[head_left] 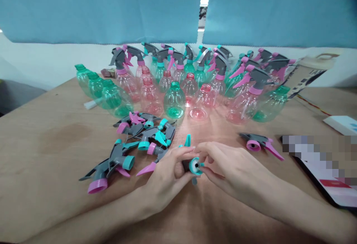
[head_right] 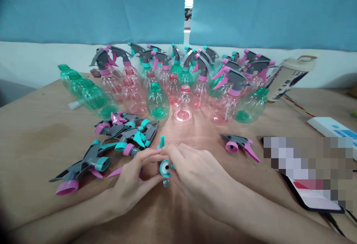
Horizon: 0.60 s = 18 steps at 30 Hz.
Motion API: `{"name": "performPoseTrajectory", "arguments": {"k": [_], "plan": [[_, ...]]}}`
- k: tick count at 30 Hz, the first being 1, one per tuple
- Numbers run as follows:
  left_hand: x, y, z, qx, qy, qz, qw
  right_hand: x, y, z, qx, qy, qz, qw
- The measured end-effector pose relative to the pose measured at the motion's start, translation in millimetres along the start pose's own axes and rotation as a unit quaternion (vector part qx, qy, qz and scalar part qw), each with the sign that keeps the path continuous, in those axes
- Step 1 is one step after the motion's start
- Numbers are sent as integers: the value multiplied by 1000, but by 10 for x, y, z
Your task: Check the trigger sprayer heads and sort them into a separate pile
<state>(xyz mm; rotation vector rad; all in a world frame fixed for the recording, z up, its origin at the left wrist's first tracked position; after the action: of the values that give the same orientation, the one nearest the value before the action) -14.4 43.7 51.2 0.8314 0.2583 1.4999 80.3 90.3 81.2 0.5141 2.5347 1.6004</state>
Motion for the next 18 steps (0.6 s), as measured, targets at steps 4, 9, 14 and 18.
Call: {"name": "performPoseTrajectory", "arguments": {"k": [4, 9, 14, 18], "plan": [[-3, 2, 10, 6, -11, -4, 1000, -5, 12, -36, 32, 18, 11, 999], [-12, -29, 2, 13, -19, -20, 1000, -2, -15, -38, 42, 11, 8, 999], [-4, -42, -53, 26, 4, -23, 999, 21, -42, -52, 1, 13, -1, 1000], [11, 6, -14, 81, -4, -8, 997, 8, -11, -9, -45, -35, 14, 998]]}}
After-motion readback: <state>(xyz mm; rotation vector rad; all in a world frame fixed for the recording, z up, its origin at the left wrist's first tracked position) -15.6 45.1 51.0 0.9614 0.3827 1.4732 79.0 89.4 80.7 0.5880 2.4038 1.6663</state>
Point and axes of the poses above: each hand's wrist, its own x-axis towards the middle knuckle, its own y-axis out of the back of the hand, z = x × y, the point moved 9 cm from there along x, towards the middle knuckle, and after that the axes turned 9 degrees about -z, right-handed, at the moved point
